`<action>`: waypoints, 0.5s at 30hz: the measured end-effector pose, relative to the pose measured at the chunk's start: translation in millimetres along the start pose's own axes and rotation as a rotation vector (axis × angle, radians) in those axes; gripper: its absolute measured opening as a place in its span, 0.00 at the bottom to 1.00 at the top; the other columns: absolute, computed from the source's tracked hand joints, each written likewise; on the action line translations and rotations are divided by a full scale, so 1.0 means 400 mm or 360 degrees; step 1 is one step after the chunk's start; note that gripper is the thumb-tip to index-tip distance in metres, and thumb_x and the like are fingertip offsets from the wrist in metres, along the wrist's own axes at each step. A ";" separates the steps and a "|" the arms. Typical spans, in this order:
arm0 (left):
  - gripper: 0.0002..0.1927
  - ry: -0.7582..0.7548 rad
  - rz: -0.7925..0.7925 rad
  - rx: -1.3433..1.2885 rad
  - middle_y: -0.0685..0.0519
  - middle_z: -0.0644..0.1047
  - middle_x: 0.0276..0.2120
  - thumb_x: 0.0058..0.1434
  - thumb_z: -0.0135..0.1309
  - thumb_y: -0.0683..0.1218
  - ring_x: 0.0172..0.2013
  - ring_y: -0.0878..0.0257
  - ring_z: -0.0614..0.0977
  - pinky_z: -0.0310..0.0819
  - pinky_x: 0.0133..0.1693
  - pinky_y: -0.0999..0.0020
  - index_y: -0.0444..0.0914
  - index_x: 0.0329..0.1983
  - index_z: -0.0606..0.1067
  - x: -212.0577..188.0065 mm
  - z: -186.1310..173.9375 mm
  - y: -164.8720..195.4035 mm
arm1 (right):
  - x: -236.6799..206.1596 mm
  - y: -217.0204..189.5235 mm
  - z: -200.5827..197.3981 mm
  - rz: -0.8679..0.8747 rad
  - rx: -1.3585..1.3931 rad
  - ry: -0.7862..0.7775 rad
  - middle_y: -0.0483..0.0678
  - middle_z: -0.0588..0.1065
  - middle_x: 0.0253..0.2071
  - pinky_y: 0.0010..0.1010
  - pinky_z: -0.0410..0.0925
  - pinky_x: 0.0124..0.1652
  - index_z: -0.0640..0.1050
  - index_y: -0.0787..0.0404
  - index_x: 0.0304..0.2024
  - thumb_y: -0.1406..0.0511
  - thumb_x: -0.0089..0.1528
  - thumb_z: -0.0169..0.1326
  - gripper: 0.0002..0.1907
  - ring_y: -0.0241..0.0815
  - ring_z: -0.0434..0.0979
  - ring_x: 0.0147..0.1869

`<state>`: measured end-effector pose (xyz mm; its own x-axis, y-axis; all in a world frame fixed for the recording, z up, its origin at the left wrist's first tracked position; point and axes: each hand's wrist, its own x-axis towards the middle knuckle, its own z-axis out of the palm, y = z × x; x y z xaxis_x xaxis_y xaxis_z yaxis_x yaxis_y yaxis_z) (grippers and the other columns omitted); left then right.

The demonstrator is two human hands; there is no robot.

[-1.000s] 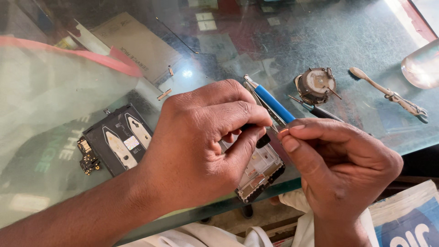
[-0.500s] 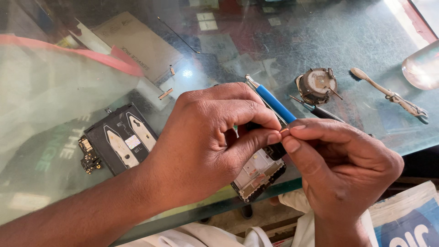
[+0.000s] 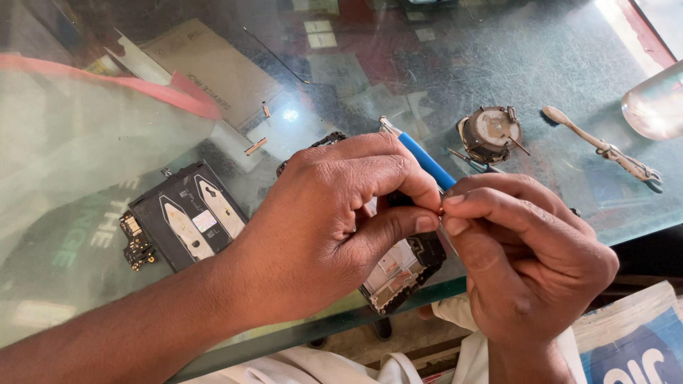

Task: The person repairs a disassembled smartphone at a glass workbench, using tweezers to manipulate a small internal component and its wiring, then fits the component back into the phone frame and presses it into place by hand.

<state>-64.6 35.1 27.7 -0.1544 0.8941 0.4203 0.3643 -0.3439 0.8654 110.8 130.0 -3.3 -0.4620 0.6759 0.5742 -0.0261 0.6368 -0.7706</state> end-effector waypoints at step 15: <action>0.05 0.0047 -0.0050 0.0029 0.55 0.76 0.31 0.57 0.64 0.38 0.28 0.68 0.78 0.72 0.28 0.72 0.36 0.34 0.79 -0.003 -0.006 0.006 | -0.002 -0.004 0.012 0.0066 0.0243 0.0025 0.58 0.81 0.43 0.23 0.80 0.44 0.76 0.71 0.45 0.76 0.66 0.62 0.08 0.38 0.85 0.45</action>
<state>-65.7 32.7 29.9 -0.1930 0.8956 0.4009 0.3756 -0.3100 0.8734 106.8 126.7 -3.7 -0.4516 0.7070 0.5442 -0.1423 0.5451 -0.8262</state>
